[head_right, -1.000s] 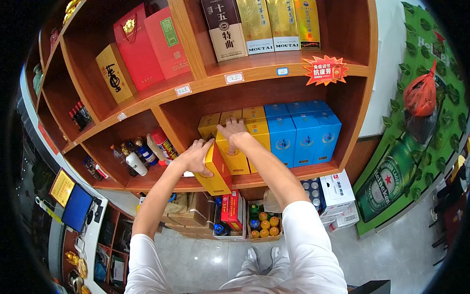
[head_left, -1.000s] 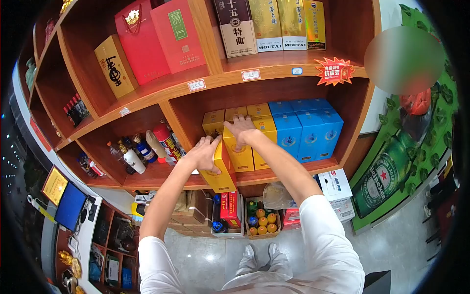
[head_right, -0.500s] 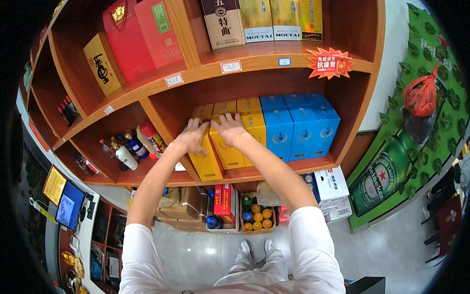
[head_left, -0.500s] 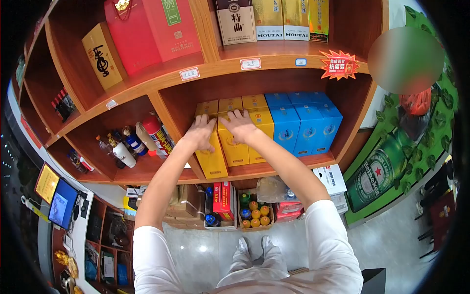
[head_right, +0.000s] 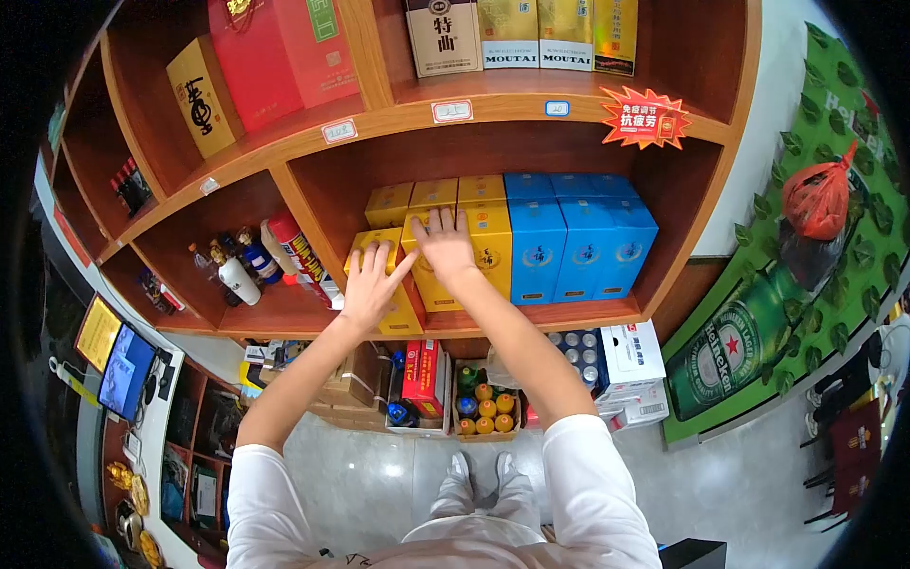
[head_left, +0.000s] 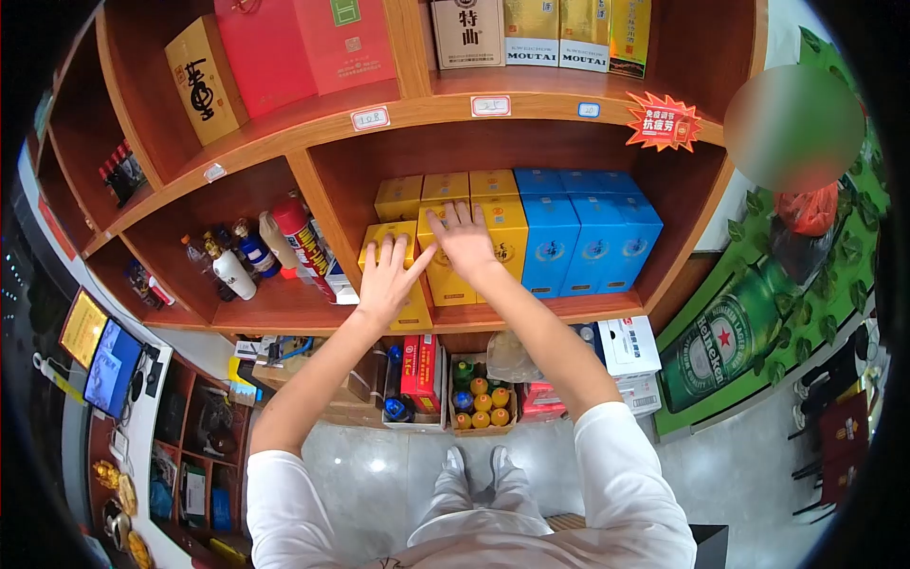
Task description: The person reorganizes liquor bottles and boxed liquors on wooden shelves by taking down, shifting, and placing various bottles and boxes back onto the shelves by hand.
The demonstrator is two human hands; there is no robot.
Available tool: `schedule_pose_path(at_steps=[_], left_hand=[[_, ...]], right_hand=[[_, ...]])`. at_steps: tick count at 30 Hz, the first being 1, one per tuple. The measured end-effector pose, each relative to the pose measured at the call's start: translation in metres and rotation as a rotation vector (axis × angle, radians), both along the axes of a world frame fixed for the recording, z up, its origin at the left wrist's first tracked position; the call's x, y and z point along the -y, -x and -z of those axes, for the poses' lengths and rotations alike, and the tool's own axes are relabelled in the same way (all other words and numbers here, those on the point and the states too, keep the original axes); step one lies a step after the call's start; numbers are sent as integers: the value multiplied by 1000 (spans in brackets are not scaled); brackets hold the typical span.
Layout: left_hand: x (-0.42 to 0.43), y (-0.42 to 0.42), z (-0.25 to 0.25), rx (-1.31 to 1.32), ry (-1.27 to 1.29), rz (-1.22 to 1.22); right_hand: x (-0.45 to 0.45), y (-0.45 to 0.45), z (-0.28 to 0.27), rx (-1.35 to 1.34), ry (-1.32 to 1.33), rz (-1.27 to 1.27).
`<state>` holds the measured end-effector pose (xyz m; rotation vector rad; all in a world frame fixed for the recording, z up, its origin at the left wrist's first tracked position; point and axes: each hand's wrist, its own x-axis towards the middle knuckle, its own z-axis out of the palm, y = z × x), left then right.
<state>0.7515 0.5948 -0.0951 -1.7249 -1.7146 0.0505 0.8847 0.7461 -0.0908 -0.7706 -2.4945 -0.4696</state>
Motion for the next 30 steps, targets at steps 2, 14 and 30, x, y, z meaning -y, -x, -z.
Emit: schedule_pose_path(at_steps=[2,14,30], left_hand=[[2,1,6,-10,-37,24],[-15,14,10,47,-34,44],[-35,21,17,154,-88,16]], right_hand=[[1,-1,1,9,-16,7],[0,2,7,-27,-21,39],[2,1,9,-126,-100,22]])
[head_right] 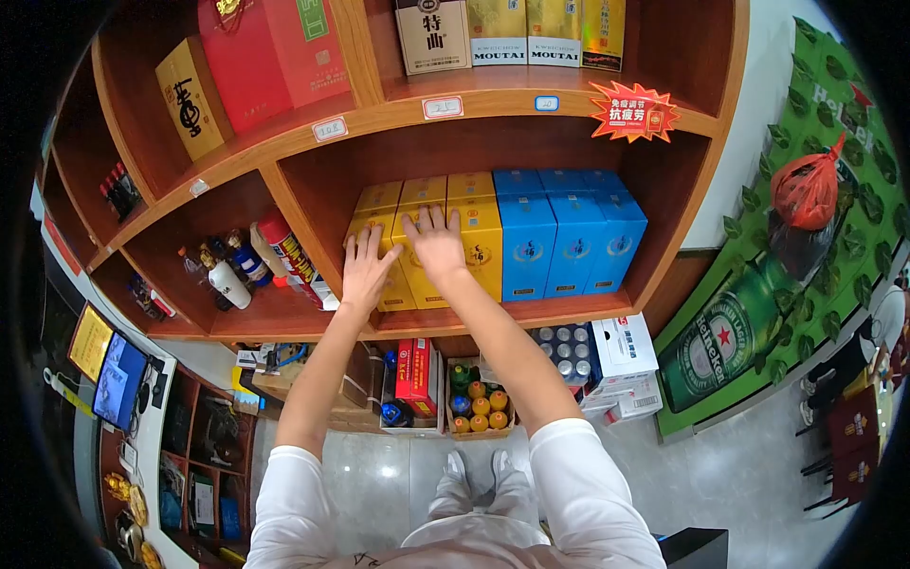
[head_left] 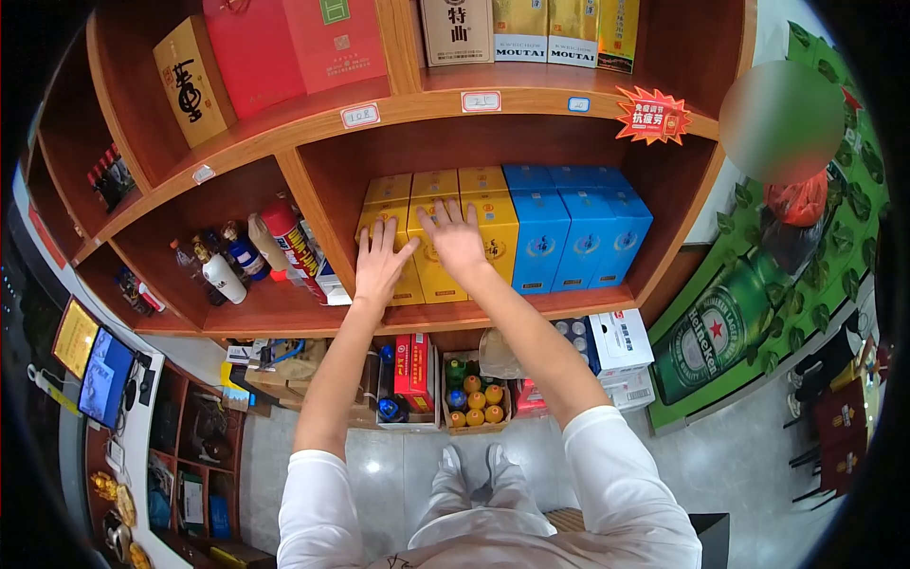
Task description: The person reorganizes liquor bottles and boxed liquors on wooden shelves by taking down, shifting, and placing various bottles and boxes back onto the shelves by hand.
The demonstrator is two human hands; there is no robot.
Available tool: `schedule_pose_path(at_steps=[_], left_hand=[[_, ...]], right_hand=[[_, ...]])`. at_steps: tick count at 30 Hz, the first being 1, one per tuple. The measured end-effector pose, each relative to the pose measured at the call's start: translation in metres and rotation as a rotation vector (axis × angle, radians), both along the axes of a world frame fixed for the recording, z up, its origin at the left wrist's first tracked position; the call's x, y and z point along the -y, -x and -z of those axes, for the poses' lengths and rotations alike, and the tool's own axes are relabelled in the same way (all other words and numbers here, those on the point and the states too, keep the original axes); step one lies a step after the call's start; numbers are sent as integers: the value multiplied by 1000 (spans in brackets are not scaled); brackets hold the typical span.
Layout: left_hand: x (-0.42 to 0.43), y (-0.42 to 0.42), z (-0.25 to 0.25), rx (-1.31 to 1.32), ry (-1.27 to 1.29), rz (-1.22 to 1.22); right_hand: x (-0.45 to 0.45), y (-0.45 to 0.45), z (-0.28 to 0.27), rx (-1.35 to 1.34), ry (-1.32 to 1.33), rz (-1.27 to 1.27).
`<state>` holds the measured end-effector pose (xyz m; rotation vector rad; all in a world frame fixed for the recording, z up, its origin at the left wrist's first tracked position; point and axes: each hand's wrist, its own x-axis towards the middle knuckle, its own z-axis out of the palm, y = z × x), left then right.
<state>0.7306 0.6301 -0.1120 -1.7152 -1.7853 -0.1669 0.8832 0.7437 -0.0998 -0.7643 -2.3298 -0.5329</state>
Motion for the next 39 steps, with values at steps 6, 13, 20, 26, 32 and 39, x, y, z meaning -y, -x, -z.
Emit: schedule_pose_path(at_steps=[6,13,20,26,32,39], left_hand=[[-1,-11,0,51,-43,-41],[-5,-19,2,74,-91,-35],[-3,-23,-3,137,-35,-60],[-5,-25,-2,123,-56,-89],[-2,-12,3,153,-101,18],[6,-6,-3,259,-17,6]], right_hand=[[-5,4,7,-50,-33,4],[-3,4,9,-100,-40,-1],[-2,3,8,-87,-15,2],[-8,1,14,-85,-88,-29],[-2,-5,11,-68,-51,-44],[15,-28,-35,240,164,-110]])
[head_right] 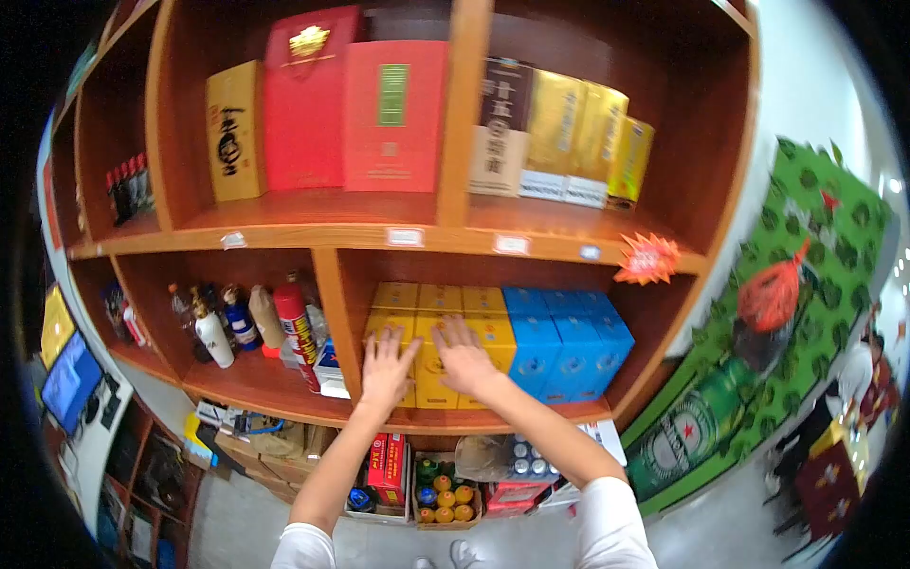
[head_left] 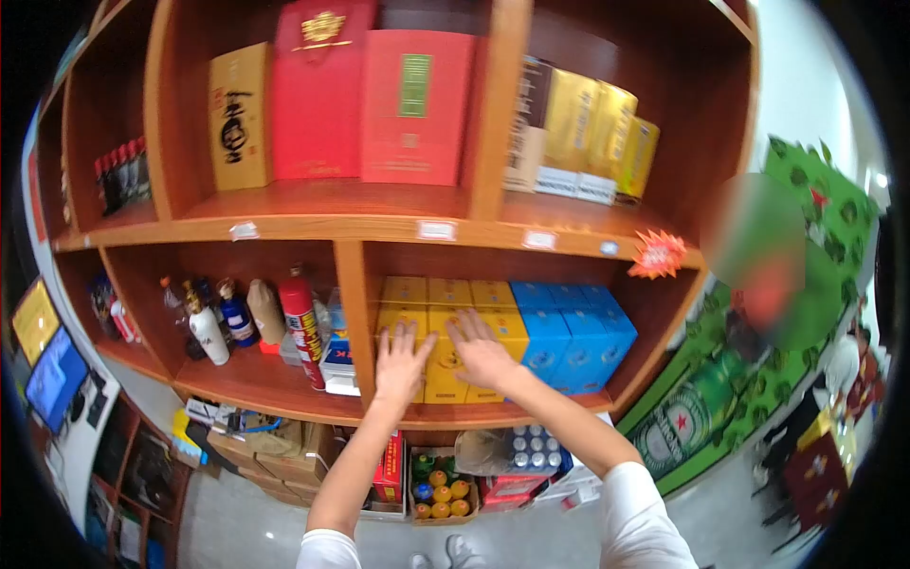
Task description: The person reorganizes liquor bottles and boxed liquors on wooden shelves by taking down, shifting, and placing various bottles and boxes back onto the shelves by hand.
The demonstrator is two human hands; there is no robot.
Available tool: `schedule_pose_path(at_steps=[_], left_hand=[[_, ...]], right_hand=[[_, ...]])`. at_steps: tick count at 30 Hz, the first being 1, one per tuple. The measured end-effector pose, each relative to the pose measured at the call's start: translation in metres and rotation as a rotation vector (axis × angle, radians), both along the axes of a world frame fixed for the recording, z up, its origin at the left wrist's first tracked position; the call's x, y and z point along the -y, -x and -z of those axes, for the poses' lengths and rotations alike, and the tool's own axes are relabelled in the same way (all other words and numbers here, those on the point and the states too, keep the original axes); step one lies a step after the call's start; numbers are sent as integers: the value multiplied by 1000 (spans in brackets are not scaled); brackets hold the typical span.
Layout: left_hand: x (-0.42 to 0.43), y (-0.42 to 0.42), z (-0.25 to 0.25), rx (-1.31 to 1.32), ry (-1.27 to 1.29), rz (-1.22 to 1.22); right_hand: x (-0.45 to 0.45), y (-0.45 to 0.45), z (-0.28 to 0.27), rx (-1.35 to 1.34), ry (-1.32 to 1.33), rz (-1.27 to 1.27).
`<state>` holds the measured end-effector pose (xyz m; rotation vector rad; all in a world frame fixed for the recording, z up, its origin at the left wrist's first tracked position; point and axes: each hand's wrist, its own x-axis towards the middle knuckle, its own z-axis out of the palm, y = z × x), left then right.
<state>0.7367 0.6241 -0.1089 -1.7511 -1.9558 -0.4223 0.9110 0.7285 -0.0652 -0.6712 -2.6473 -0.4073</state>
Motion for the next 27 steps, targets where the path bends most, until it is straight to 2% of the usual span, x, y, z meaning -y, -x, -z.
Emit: schedule_pose_path(at_steps=[2,3,5,7,9,10,11,13,14,16,17,18,19,21,22,27], left_hand=[[-3,4,13,26,-79,47],[-1,3,10,61,-69,76],[-6,6,16,4,-137,64],[-9,7,17,-2,-176,75],[-6,6,15,35,-187,99],[-5,5,13,59,-181,99],[-8,6,15,56,-217,99],[-14,9,26,52,-281,102],[-12,8,23,-5,-240,57],[-5,5,20,89,-155,69],[-7,7,13,114,-125,89],[-6,7,10,94,-82,75],[-7,7,9,90,-75,79],[-6,7,8,90,-52,71],[-6,5,7,92,-55,62],[-2,0,2,102,-114,77]], right_hand=[[37,-26,-94,282,405,-169],[52,-39,-135,226,448,-261],[99,-66,-219,24,310,-215],[110,-78,-271,-249,281,-215],[87,-71,-310,-522,-109,-151],[59,-67,-331,-529,-283,-172],[36,-58,-350,-567,-350,-147],[-29,-45,-391,-445,-666,-31],[-43,-33,-407,-379,-605,113],[-96,-15,-431,-351,-705,148],[-137,-8,-449,-307,-637,250],[-137,5,-455,-244,-553,473],[-127,15,-457,-182,-430,578],[-94,24,-449,-111,-266,590],[-100,24,-442,-159,-249,549],[-96,5,-419,-305,-452,348]])
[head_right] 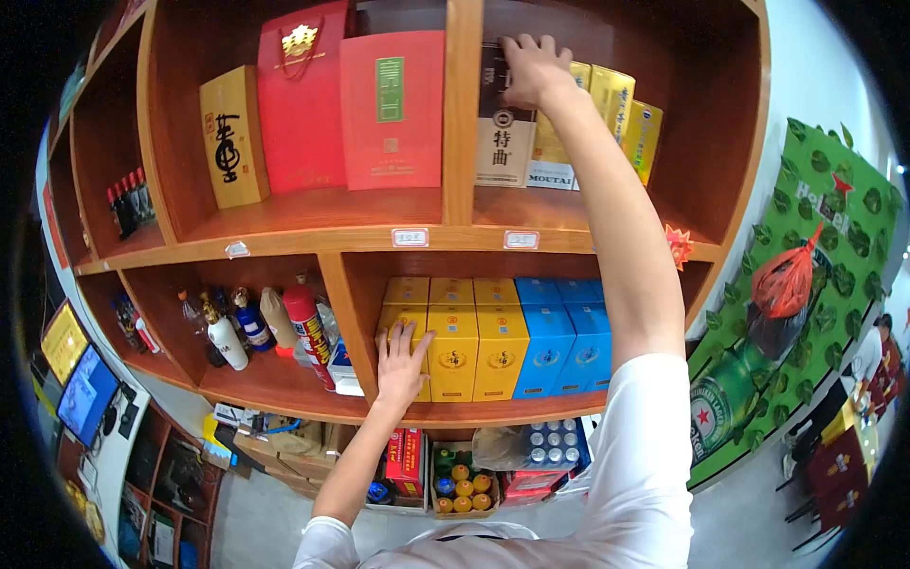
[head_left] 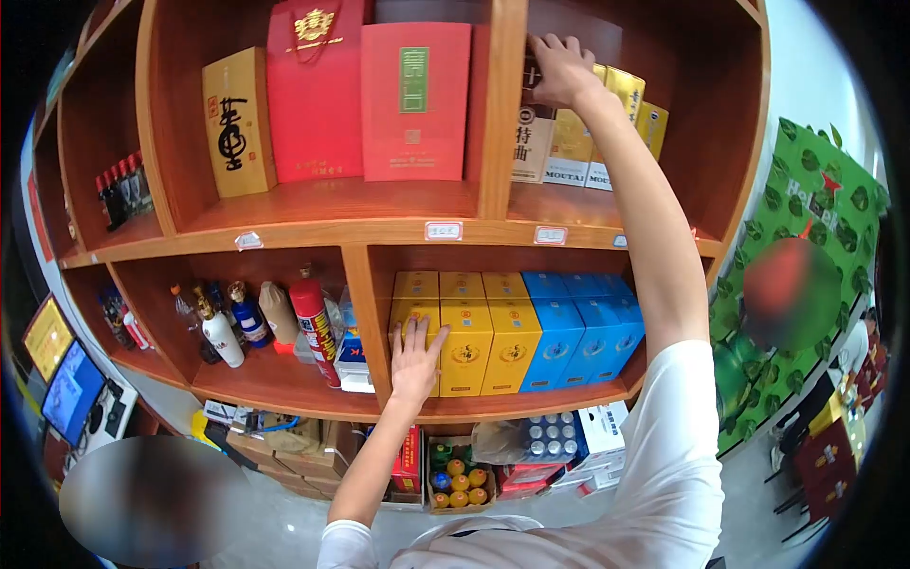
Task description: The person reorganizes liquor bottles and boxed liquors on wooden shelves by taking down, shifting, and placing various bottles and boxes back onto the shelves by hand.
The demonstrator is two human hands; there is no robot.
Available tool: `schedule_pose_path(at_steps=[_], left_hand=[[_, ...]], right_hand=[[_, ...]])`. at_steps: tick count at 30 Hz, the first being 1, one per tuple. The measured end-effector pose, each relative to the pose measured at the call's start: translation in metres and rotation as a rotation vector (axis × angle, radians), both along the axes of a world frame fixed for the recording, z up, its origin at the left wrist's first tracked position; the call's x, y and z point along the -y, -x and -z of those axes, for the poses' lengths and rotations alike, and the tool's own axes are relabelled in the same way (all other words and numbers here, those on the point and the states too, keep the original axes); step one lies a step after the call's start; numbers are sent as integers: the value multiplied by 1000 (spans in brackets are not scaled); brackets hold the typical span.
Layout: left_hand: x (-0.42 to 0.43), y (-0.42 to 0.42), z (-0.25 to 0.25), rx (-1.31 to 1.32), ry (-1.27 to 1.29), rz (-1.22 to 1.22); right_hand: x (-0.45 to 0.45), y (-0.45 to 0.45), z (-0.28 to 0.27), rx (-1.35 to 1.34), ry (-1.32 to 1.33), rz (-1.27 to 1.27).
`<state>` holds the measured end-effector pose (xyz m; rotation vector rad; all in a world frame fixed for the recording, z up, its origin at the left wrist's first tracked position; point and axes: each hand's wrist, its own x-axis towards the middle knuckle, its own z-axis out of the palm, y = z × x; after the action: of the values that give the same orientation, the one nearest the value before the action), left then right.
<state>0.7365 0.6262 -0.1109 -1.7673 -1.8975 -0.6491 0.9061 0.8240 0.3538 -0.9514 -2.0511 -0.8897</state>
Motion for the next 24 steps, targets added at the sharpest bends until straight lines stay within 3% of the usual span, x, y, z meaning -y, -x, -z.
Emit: schedule_pose_path(at_steps=[5,9,12,16,17,20,24], left_hand=[[0,-9,-7,-50,44,-65],[4,-24,-25,122,39,1],[6,-37,-24,233,-134,32],[26,-75,-57,382,-169,148],[33,-86,-73,377,-186,186],[43,-112,-106,520,-252,348],[49,-139,-147,472,-423,413]], right_hand=[[24,-29,18,-13,-250,-174],[47,-51,23,-17,-277,-298],[67,-71,32,-20,-326,-389],[74,-88,42,26,-360,-520],[79,-91,43,80,-181,-627],[105,-102,67,70,-212,-673],[126,-120,110,24,-295,-686]])
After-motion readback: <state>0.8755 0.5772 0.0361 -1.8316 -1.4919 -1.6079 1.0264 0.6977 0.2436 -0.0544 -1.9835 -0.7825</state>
